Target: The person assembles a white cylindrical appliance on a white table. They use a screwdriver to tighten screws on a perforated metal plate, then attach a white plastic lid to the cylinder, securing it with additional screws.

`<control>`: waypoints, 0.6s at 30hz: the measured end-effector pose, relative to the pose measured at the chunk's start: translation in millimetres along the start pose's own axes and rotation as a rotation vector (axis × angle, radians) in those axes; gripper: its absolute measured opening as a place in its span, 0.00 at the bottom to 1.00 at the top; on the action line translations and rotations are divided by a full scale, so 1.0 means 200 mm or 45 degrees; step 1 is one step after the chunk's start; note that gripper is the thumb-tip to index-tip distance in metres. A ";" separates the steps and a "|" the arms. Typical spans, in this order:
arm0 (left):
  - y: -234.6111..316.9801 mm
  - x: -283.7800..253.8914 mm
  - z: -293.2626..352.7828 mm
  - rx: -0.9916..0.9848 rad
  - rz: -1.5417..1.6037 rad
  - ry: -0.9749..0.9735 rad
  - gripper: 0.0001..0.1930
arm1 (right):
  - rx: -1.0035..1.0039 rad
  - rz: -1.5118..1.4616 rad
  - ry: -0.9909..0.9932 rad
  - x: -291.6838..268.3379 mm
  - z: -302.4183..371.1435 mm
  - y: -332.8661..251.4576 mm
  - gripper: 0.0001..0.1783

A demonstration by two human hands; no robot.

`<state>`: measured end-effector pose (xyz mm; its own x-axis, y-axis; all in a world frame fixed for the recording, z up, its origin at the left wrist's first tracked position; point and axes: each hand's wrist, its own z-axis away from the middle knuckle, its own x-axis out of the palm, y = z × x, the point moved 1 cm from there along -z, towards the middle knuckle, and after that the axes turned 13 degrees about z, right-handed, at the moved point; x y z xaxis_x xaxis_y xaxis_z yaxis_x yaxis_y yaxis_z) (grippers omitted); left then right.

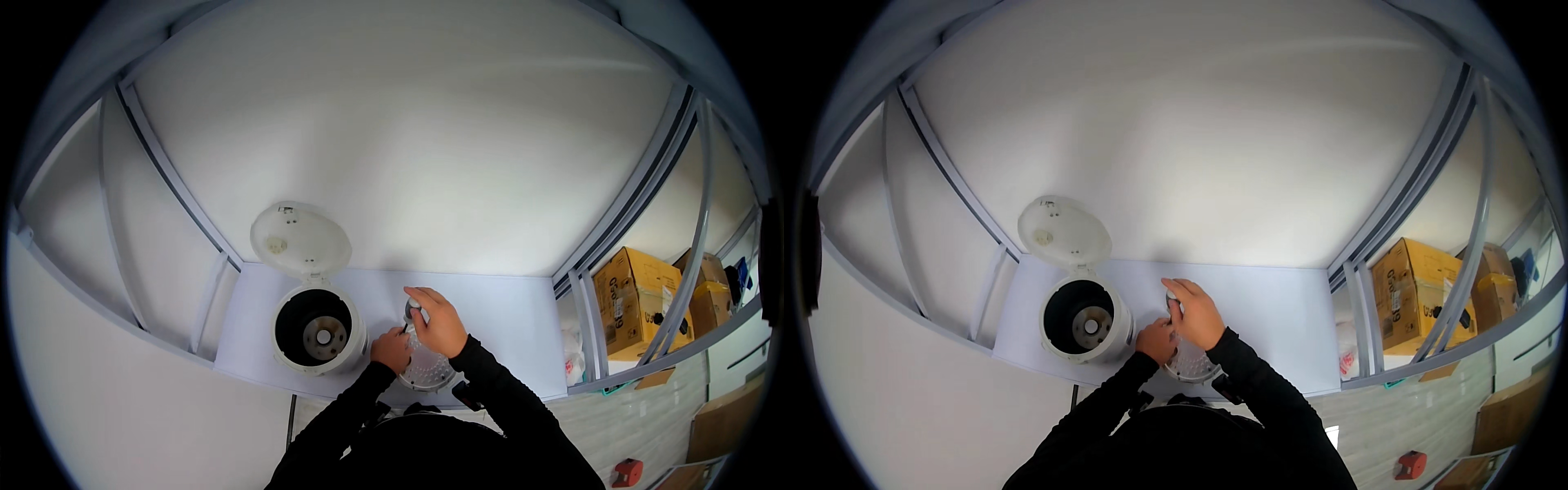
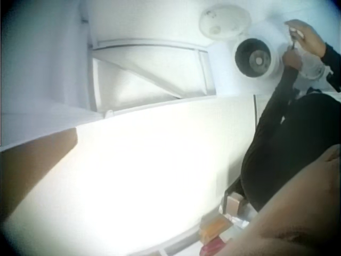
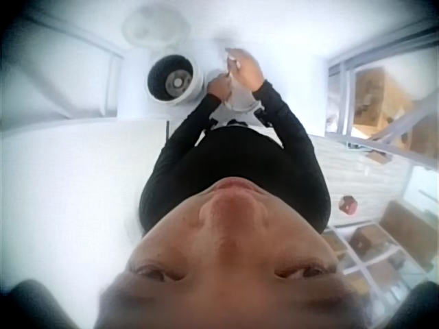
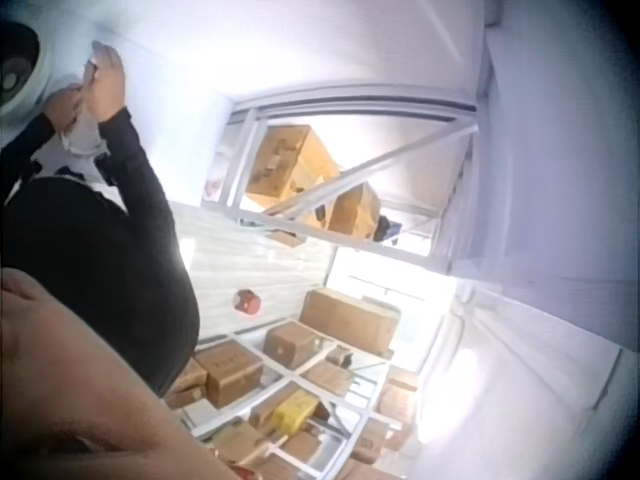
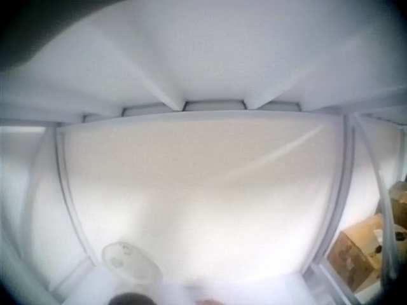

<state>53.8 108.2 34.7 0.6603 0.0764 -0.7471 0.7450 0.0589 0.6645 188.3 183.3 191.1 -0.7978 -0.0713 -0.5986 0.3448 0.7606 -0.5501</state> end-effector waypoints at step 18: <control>0.01 -0.03 -0.03 0.054 -0.036 0.208 0.04 | -0.008 0.141 -0.144 -0.06 -0.03 -0.02 0.23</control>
<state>51.9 114.8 40.4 0.6172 0.2363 -0.7504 0.7688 0.0214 0.6391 193.6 184.5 204.5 -0.6942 -0.0589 -0.7174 0.4240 0.7719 -0.4736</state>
